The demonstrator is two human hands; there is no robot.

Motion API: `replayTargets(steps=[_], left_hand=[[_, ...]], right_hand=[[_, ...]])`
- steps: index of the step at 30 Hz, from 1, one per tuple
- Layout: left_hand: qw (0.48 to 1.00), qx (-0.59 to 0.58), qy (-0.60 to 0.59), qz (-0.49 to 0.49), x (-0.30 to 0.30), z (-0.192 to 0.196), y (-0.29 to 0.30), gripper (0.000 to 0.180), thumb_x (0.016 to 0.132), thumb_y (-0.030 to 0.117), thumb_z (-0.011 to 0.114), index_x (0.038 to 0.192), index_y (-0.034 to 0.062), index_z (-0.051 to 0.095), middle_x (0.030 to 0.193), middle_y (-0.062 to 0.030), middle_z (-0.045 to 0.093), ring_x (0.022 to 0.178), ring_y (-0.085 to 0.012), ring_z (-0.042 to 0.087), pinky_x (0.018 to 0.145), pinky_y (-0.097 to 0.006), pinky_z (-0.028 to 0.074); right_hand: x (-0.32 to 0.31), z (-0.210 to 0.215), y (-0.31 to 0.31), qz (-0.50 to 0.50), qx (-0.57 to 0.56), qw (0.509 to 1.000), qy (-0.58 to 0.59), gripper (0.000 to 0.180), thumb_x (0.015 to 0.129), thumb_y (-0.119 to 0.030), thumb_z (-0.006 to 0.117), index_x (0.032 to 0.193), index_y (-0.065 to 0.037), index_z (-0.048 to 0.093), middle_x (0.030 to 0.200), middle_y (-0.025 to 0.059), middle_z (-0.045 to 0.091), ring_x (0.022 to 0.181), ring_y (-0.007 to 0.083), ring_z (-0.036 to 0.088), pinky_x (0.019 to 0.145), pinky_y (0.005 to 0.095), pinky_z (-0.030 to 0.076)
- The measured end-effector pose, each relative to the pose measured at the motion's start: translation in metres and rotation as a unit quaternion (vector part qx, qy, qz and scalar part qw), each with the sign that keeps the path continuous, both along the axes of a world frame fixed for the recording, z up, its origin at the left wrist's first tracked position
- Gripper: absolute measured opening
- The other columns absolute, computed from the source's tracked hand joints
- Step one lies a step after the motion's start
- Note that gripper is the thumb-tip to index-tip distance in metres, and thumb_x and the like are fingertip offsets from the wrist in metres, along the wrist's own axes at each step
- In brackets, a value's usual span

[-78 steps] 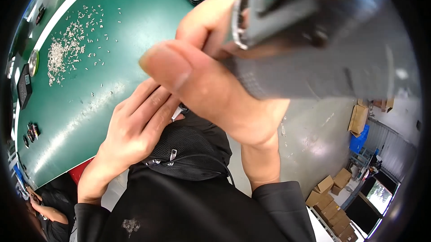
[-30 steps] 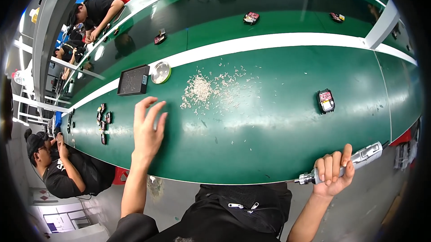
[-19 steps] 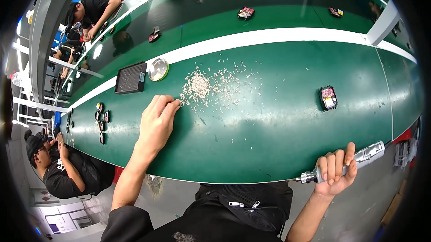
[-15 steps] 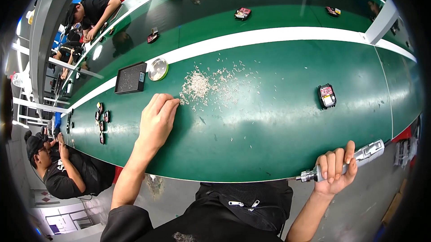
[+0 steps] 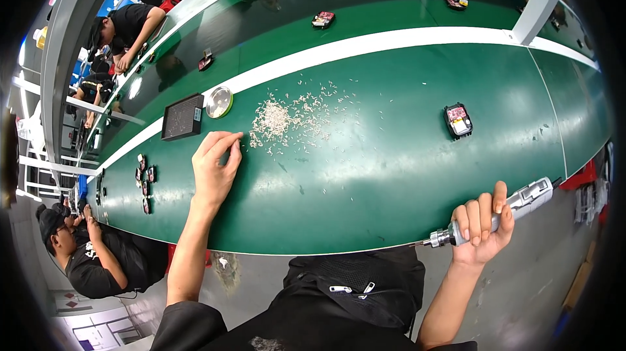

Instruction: Assembling small electronic smartwatch components using an electric screwdriver on an industrial production line.

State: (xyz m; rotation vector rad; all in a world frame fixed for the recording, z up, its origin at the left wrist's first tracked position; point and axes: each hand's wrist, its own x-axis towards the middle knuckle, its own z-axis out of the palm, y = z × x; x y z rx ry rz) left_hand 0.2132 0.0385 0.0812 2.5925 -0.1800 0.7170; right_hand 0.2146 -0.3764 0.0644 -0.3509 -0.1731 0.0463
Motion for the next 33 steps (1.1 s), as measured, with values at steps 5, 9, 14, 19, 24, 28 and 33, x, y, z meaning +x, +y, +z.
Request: replayTargets(steps=[5,9,14,19,24,28,33], left_hand=[[1.000,-0.021,0.003,-0.003,0.000,0.003,-0.001,0.014,0.076,-0.006,0.068,0.088,0.0005,0.065,0.080,-0.0090,0.062,0.070,-0.0220,0.060,0.063,-0.032,0.049],[0.998,-0.064,0.026,0.007,-0.002,0.006,-0.004,0.007,0.079,-0.006,0.066,0.084,-0.0024,0.063,0.079,-0.0075,0.063,0.065,-0.0132,0.058,0.062,-0.024,0.047],[0.989,-0.131,0.050,0.044,-0.016,0.008,-0.021,0.005,0.087,-0.001,0.058,0.083,-0.0025,0.056,0.071,-0.0092,0.059,0.064,-0.0160,0.057,0.061,-0.026,0.045],[0.968,-0.229,0.079,-0.060,-0.048,0.018,-0.087,0.002,0.083,-0.006,0.060,0.084,-0.0044,0.059,0.074,-0.0096,0.064,0.065,-0.0166,0.059,0.061,-0.027,0.047],[0.894,-0.419,0.112,-0.115,-0.075,0.018,-0.143,0.016,0.076,-0.015,0.063,0.090,-0.0073,0.066,0.075,-0.0152,0.068,0.069,-0.0210,0.065,0.063,-0.027,0.051],[0.801,-0.562,0.143,-0.147,-0.088,0.015,-0.161,0.013,0.077,-0.016,0.060,0.087,-0.0099,0.064,0.076,-0.0188,0.066,0.068,-0.0222,0.065,0.060,-0.029,0.053],[0.692,-0.678,0.165,-0.186,-0.096,0.010,-0.169,0.008,0.085,-0.007,0.058,0.089,-0.0109,0.063,0.078,-0.0209,0.064,0.066,-0.0227,0.063,0.056,-0.030,0.054]], right_hand=[[0.000,0.000,0.000,0.001,0.004,1.000,0.001,0.015,0.096,-0.017,0.049,0.087,-0.008,0.041,0.049,-0.0007,0.036,0.039,0.0093,0.037,0.046,0.0261,0.036],[-0.001,0.000,-0.001,-0.004,0.001,1.000,0.009,0.015,0.096,-0.018,0.049,0.087,-0.008,0.041,0.049,-0.0010,0.036,0.039,0.0093,0.036,0.046,0.0262,0.035],[-0.005,0.001,-0.004,-0.016,-0.008,1.000,0.013,0.015,0.096,-0.018,0.049,0.087,-0.009,0.041,0.049,-0.0013,0.036,0.039,0.0093,0.036,0.046,0.0259,0.035],[-0.004,0.019,0.019,0.022,-0.001,1.000,-0.018,0.015,0.096,-0.021,0.049,0.088,-0.009,0.044,0.050,-0.0016,0.037,0.039,0.0091,0.036,0.048,0.0265,0.036],[-0.003,0.052,0.056,0.052,0.009,0.995,-0.085,0.015,0.097,-0.023,0.046,0.089,-0.009,0.045,0.052,-0.0003,0.041,0.042,0.0103,0.041,0.050,0.0279,0.036],[-0.010,0.068,0.065,0.035,0.004,0.997,-0.072,0.017,0.097,-0.024,0.047,0.090,-0.008,0.047,0.052,-0.0003,0.041,0.042,0.0106,0.042,0.050,0.0277,0.037],[-0.019,0.065,0.071,0.017,0.024,0.998,-0.058,0.020,0.097,-0.025,0.046,0.090,-0.006,0.047,0.052,-0.0007,0.040,0.042,0.0104,0.041,0.050,0.0276,0.038]])
